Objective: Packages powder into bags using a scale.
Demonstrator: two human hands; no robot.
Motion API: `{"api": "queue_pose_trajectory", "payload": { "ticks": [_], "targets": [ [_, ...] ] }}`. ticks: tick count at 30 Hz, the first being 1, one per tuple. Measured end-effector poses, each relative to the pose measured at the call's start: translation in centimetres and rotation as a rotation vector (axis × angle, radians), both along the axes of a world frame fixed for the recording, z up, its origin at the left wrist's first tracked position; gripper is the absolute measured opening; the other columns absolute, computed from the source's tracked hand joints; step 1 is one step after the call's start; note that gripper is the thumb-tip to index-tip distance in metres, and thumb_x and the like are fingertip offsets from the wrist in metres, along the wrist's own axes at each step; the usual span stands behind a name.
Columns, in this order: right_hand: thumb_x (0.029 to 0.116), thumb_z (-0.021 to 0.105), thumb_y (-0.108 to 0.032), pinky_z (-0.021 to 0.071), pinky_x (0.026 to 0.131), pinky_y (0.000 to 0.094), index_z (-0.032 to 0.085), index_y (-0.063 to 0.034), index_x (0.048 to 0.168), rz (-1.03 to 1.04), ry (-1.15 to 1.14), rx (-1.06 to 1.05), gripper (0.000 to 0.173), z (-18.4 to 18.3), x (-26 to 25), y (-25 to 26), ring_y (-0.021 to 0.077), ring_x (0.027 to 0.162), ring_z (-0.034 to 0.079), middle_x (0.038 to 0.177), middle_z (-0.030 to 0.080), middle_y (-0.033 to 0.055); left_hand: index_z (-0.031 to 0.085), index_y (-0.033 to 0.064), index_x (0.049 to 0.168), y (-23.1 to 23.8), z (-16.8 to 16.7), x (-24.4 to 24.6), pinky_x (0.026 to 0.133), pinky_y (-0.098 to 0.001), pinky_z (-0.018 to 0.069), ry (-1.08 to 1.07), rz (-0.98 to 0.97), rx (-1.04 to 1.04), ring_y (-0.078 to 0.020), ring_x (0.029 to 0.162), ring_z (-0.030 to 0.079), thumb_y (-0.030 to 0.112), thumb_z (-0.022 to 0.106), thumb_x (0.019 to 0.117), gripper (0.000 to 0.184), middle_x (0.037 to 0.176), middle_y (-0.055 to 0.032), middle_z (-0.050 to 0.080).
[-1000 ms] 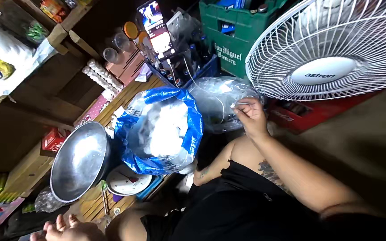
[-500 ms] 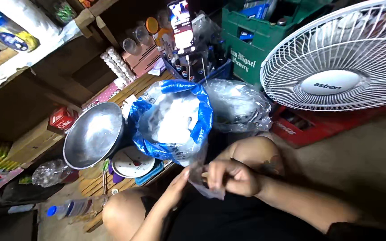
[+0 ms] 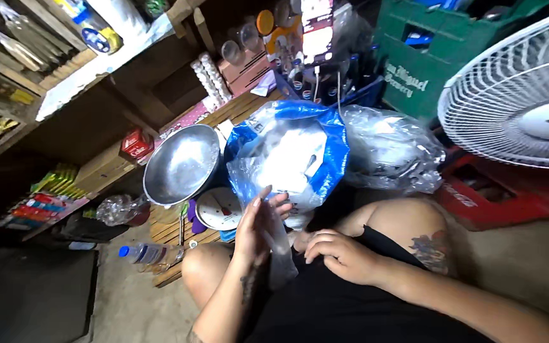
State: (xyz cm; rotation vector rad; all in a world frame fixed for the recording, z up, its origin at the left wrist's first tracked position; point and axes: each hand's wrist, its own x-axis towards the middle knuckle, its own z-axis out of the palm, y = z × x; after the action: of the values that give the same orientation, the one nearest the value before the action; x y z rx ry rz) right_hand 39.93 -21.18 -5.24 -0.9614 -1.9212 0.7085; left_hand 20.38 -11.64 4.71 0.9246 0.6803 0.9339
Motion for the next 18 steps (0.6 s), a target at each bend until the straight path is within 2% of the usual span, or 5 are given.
{"api": "queue_pose_trajectory", "payload": {
  "ticks": [2, 4, 9, 16, 18],
  "targets": [
    [0.0872, 0.045, -0.001, 0.0489, 0.104, 0.0372, 0.078, -0.0119, 0.097, -0.031, 0.023, -0.004, 0.036, 0.1, 0.0, -0.2, 0.0172, 0.113, 0.066, 0.107, 0.076, 0.0018, 0.052, 0.0191, 0.145, 0.4, 0.3, -0.6, 0.102, -0.0448, 0.0535, -0.139, 0.007, -0.035, -0.0259, 0.113, 0.070, 0.035, 0.026, 0.1116, 0.045, 0.126, -0.0108, 0.071],
    [0.0868, 0.045, -0.001, 0.0486, 0.104, 0.0351, 0.078, -0.0123, 0.097, -0.057, 0.043, -0.005, 0.036, 0.1, -0.1, -0.3, 0.0159, 0.112, 0.066, 0.107, 0.076, 0.0016, 0.049, 0.0259, 0.149, 0.7, 0.4, -1.1, 0.102, -0.0469, 0.0531, -0.297, -0.010, -0.078, -0.0290, 0.121, 0.066, 0.036, 0.025, 0.1109, 0.046, 0.138, -0.0106, 0.065],
    [0.0877, 0.046, -0.003, 0.0486, 0.102, 0.0288, 0.078, -0.0131, 0.097, -0.123, 0.104, 0.001, 0.034, -0.1, -0.1, -0.4, 0.0121, 0.111, 0.064, 0.107, 0.074, 0.0006, 0.037, 0.0310, 0.158, 1.1, 0.0, -1.8, 0.106, -0.0500, 0.0487, -0.473, -0.100, -0.156, -0.0328, 0.136, 0.054, 0.037, 0.022, 0.1091, 0.051, 0.158, -0.0102, 0.046],
    [0.0904, 0.048, -0.007, 0.0489, 0.103, 0.0304, 0.076, -0.0123, 0.104, -0.215, 0.149, -0.059, 0.032, 0.0, 0.1, -0.4, 0.0122, 0.115, 0.062, 0.115, 0.070, 0.0028, 0.025, 0.0316, 0.163, 0.9, -1.3, -2.2, 0.109, -0.0499, 0.0453, -0.511, -0.220, -0.144, -0.0324, 0.143, 0.047, 0.031, 0.026, 0.1032, 0.060, 0.166, -0.0099, 0.034],
    [0.0891, 0.049, -0.008, 0.0485, 0.104, 0.0312, 0.075, -0.0115, 0.108, -0.241, 0.162, -0.072, 0.032, 0.0, 0.2, -0.4, 0.0127, 0.118, 0.061, 0.118, 0.069, 0.0039, 0.027, 0.0317, 0.162, 0.9, -1.3, -2.1, 0.109, -0.0501, 0.0449, -0.496, -0.228, -0.148, -0.0325, 0.142, 0.048, 0.031, 0.027, 0.1028, 0.059, 0.165, -0.0100, 0.035]
  ]
}}
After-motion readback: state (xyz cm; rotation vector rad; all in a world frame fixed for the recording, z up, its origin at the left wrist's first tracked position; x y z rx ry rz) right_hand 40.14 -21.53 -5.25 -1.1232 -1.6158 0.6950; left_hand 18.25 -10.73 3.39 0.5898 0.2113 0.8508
